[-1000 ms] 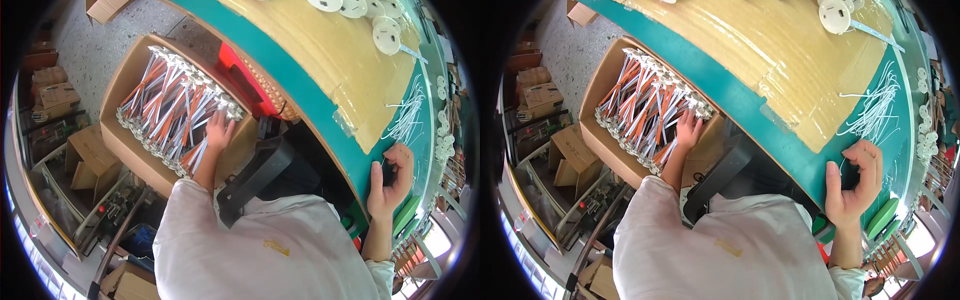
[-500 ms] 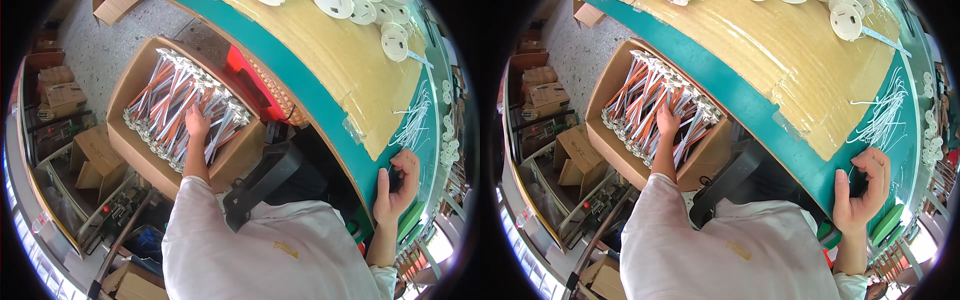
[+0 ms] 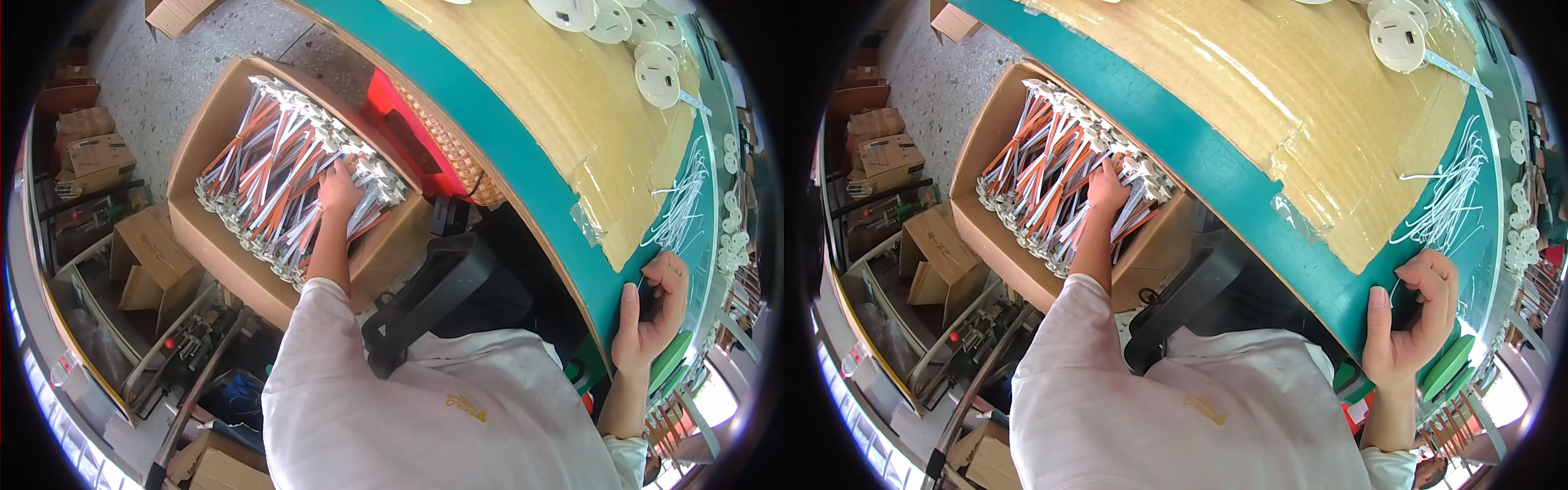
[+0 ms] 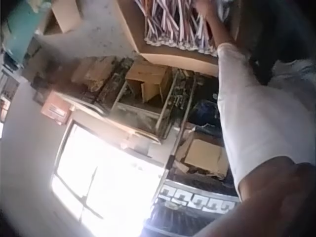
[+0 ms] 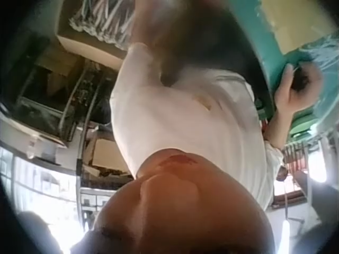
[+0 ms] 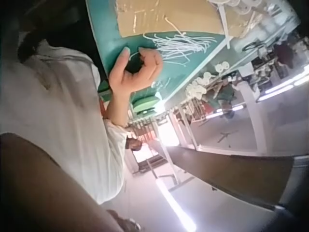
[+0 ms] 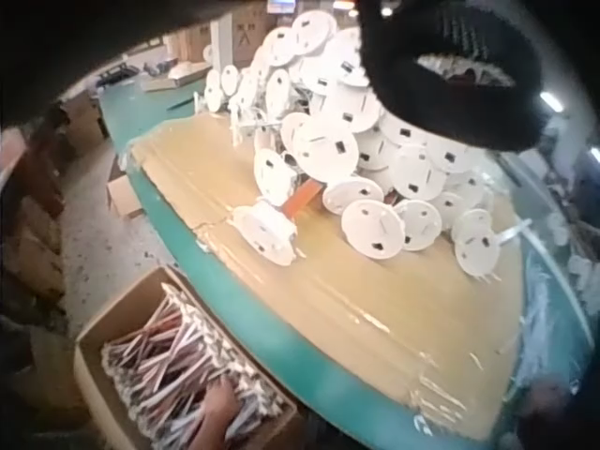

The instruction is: Assembling LED light strips onto circular bases and bundling them together with plastic ties at a manual workstation.

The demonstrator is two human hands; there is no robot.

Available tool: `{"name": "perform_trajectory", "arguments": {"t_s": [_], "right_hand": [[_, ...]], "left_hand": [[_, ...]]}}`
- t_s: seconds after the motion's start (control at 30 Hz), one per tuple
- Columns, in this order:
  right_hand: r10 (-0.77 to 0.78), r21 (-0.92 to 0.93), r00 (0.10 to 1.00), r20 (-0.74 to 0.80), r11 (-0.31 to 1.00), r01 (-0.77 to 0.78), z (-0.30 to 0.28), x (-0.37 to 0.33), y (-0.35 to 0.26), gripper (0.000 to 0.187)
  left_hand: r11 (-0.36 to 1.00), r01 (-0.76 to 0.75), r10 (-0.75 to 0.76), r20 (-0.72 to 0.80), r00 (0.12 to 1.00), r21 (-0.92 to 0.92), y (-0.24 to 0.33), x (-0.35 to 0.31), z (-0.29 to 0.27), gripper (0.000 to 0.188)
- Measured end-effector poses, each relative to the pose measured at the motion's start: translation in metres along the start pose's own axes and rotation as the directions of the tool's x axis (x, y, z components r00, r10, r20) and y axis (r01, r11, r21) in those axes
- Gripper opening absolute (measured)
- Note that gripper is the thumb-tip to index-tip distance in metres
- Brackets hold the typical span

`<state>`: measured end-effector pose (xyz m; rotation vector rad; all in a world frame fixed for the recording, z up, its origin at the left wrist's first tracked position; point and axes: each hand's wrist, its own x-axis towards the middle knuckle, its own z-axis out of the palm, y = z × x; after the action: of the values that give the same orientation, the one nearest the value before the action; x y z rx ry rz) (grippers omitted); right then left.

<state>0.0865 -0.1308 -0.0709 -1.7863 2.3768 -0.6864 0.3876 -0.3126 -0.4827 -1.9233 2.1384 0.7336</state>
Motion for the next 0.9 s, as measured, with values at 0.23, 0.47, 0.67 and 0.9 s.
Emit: {"name": "perform_trajectory", "arguments": {"t_s": [0.23, 0.47, 0.67, 0.9], "right_hand": [[0.008, 0.013, 1.0, 0.026, 1.0, -0.008, -0.002, -0.001, 0.0, 0.026], [-0.035, 0.033, 0.999, -0.01, 0.999, 0.035, 0.0, 0.009, -0.001, 0.027], [-0.04, 0.076, 0.998, -0.053, 0.996, 0.044, -0.006, 0.005, -0.01, 0.024], [-0.115, 0.073, 0.985, -0.125, 0.989, 0.125, -0.008, 0.002, 0.0, 0.029]], "left_hand": [[0.951, -0.129, 0.069, -0.215, 0.974, -0.279, 0.002, -0.009, 0.002, 0.05], [0.998, 0.003, 0.003, 0.094, 0.996, -0.066, 0.016, 0.018, 0.0, 0.047], [0.998, 0.069, -0.07, 0.086, 0.994, 0.011, -0.003, 0.018, 0.005, 0.082], [0.924, -0.375, 0.382, -0.162, 0.91, 0.072, 0.014, -0.037, -0.006, 0.1]]}}
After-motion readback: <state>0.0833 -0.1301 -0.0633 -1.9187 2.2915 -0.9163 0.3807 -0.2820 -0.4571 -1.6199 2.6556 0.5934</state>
